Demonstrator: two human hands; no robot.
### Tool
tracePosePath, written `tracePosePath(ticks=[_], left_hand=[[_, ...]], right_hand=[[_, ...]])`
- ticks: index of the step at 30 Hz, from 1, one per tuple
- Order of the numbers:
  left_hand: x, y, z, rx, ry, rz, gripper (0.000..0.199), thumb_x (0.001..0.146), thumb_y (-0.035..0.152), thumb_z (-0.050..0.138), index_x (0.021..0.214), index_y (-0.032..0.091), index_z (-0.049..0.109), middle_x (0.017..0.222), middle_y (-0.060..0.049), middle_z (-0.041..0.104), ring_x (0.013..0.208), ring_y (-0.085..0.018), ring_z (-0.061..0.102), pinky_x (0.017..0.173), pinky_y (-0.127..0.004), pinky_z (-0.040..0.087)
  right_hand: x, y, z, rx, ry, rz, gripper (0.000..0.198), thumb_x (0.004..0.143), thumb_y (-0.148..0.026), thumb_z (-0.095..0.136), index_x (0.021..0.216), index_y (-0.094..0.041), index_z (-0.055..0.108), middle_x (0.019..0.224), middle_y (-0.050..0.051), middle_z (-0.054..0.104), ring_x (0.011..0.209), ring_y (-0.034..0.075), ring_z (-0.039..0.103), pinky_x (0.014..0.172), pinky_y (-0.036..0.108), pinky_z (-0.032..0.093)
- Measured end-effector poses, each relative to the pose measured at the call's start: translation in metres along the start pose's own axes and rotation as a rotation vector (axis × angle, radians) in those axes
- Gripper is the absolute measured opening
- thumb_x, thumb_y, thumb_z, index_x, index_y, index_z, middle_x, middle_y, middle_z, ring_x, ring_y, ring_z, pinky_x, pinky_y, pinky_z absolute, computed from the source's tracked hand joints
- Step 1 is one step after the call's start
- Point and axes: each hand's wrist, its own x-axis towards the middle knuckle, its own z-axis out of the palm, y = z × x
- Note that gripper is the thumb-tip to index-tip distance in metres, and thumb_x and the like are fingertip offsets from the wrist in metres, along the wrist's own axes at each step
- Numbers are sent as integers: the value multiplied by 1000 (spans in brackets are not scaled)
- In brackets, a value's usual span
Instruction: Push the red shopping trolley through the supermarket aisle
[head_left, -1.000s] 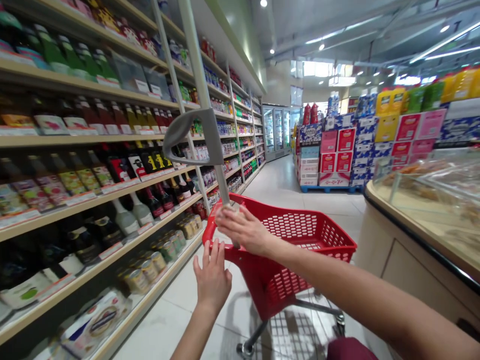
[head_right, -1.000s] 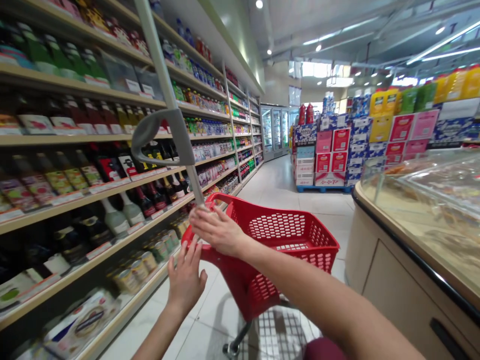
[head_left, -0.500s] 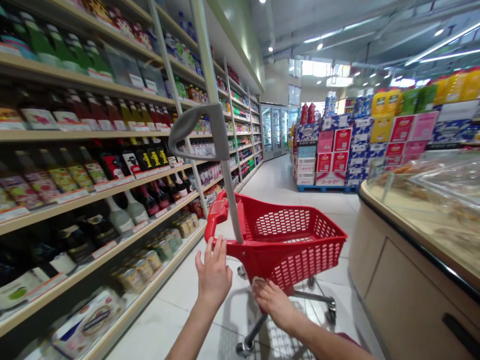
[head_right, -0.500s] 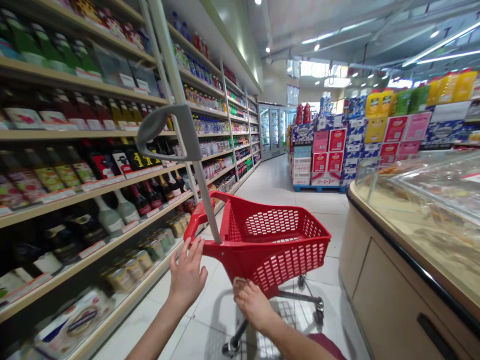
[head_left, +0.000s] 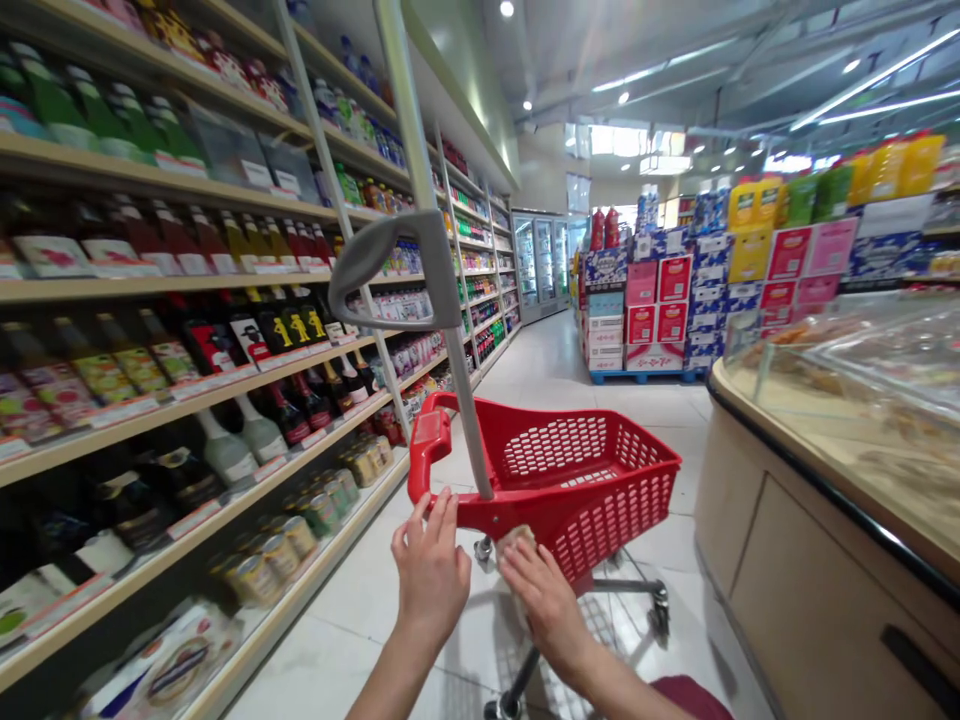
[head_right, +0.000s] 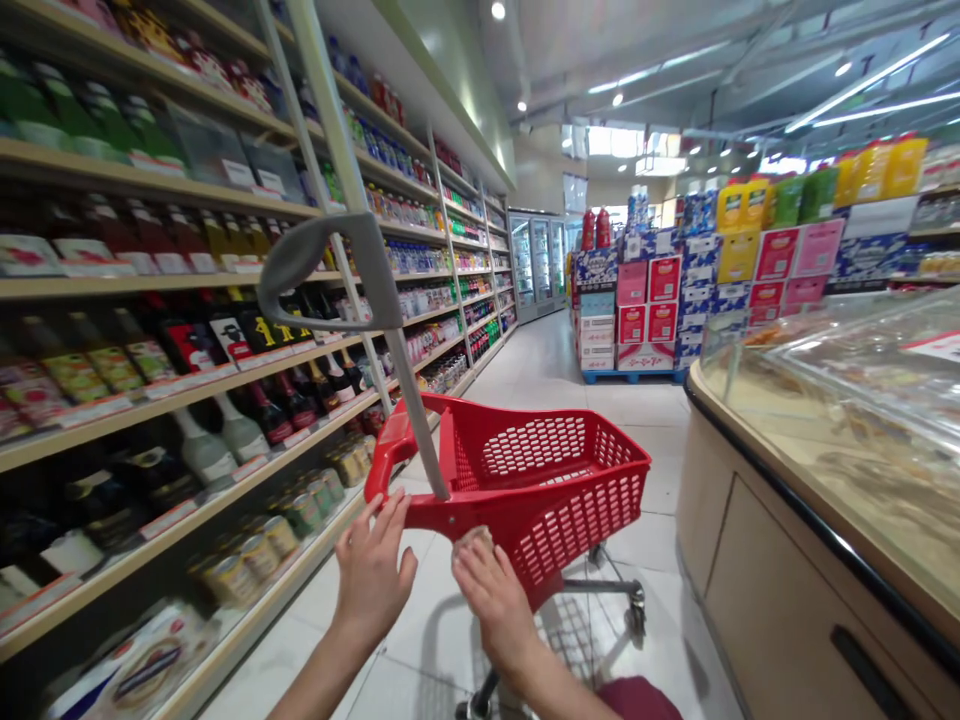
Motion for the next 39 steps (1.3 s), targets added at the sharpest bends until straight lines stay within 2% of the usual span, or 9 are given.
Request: tracePosePath(ticks=[4,7,11,15,23,26,30,35,39], left_hand=[[16,-10,5,-123,-9,-22,43,75,21,39,118,20,46,118,-6,55,108,-22,46,88,-42,32],[35,-23,13,-203,-60,47,36,76,35,44,110,22,51,119,-6,55,110,-22,47,91,-45,29],[49,-21,20,-221,-93,86,20,75,36,48,88,26,59,102,-1,64,107,-22,49,90,-44,27],[52,7,24,-220,13,79,15,76,30,46,82,23,58,93,-3,66,102,-22,51,84,-42,29],[54,80,38,-441,206,382,20,76,26,46,89,21,60,79,-1,65,75,-16,57,79,-35,37],[64,79,45,-551,219,524,29,77,29,43,102,23,56,94,-3,66,86,-16,58,86,-34,39],[86,62,49,-477,118,246,35,82,31,33,108,20,55,113,-7,59,108,-22,50,95,-51,30],[86,77,38,-433,-11,252,42,82,36,35,113,14,52,120,-10,53,116,-24,43,97,-48,29],[79,87,28,-404,-27,307,41,82,33,35,113,13,52,122,-11,51,116,-23,43,96,-41,33]], right_hand=[[41,9,-17,47,110,231,51,82,-6,31,130,-23,34,130,8,43,125,18,30,99,46,28],[60,27,-19,65,23,301,54,80,-5,33,130,-27,34,130,6,43,123,18,33,98,46,30],[54,60,-24,61,-125,387,52,80,-7,35,125,-32,40,130,3,43,122,19,34,99,53,23],[44,74,-34,20,-56,591,49,76,-6,34,117,-29,50,124,5,50,117,22,42,95,53,29],[36,50,-65,-17,258,409,47,77,-12,42,122,-25,45,120,4,53,112,16,47,91,30,43],[52,51,-98,-5,183,411,41,77,-12,41,114,-24,51,111,5,60,104,16,54,88,30,45],[77,60,-136,19,-8,527,38,72,-7,39,100,-22,60,95,3,66,88,15,61,79,28,48],[91,54,-145,-77,-102,671,36,70,-6,37,90,-21,63,86,1,68,79,15,63,71,26,49],[92,39,-156,-115,-171,557,37,69,-6,40,94,-23,62,93,1,67,84,15,61,72,24,45]])
